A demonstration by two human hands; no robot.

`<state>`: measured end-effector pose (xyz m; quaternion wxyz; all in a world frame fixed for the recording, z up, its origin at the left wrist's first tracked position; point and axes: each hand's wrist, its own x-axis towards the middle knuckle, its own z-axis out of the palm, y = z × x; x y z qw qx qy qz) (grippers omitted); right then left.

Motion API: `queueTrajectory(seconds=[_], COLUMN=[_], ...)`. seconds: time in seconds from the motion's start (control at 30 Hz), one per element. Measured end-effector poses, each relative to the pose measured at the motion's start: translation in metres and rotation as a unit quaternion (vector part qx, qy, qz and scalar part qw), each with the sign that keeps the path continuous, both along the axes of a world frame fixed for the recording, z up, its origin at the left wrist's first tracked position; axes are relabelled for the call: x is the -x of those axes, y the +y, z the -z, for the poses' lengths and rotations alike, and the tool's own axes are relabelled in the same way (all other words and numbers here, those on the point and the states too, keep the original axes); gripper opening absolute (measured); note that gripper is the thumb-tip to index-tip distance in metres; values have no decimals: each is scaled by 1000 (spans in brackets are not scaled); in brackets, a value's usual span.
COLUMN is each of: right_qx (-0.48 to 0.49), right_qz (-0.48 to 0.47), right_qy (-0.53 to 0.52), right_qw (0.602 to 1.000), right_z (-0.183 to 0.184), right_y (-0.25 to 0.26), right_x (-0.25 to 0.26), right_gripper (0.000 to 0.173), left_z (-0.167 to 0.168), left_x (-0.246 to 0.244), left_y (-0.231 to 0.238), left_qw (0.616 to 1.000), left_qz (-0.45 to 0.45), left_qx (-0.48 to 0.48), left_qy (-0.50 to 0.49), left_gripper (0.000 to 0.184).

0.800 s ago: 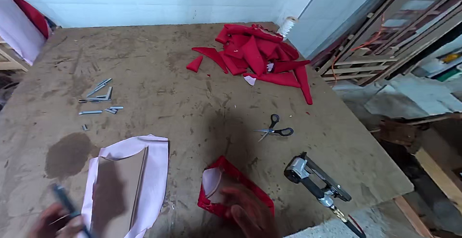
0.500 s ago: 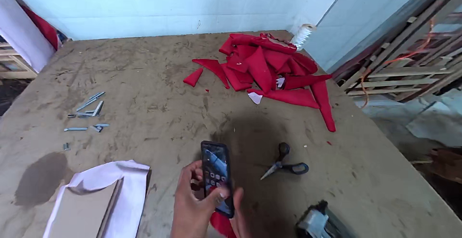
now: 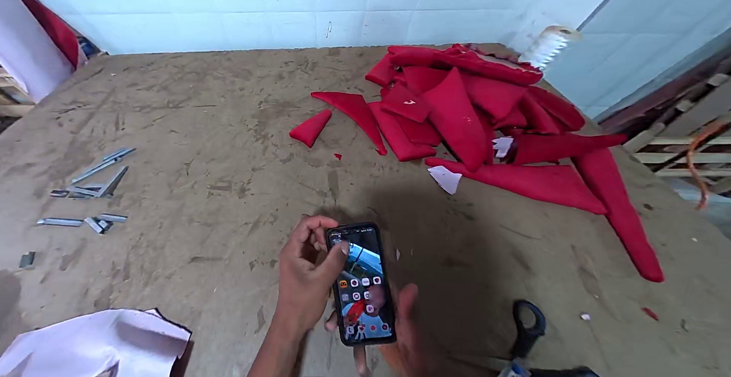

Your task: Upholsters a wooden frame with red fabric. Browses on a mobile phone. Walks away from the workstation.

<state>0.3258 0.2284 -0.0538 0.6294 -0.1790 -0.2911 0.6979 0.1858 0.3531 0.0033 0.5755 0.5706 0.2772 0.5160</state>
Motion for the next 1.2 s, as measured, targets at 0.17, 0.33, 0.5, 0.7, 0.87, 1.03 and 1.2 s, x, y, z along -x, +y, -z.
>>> queueTrajectory(seconds=[0.17,0.33,0.5,0.7,0.87,1.03,1.2], right_qx=[0,-2,-15,-9,73,113,98], right_qz=[74,109,148,162,210,231,227], right_qy=[-61,-176,-265,-271,-194,-213,-202], right_qw=[995,978,953,949,956,943,948], right_z=[-6,-2,-2,-9,-13,-17,-12], right_y=[36,45,40,36,38,43,42], right_x=[4,10,13,20,22,23,21], right_gripper=[84,78,86,74,70,70,71], left_z=[25,33,32,33,36,38,39], left_x=[6,13,11,13,12,13,16], left_y=[15,24,12,5,1,-1,1], left_qw=[989,983,990,991,986,979,981], left_qz=[75,53,7,11,76,108,114], left_qx=[-27,-29,-25,-39,-80,-91,-79], left_qy=[-128,-173,-141,-125,-128,-148,-138], left_gripper=[76,66,70,75,74,70,71])
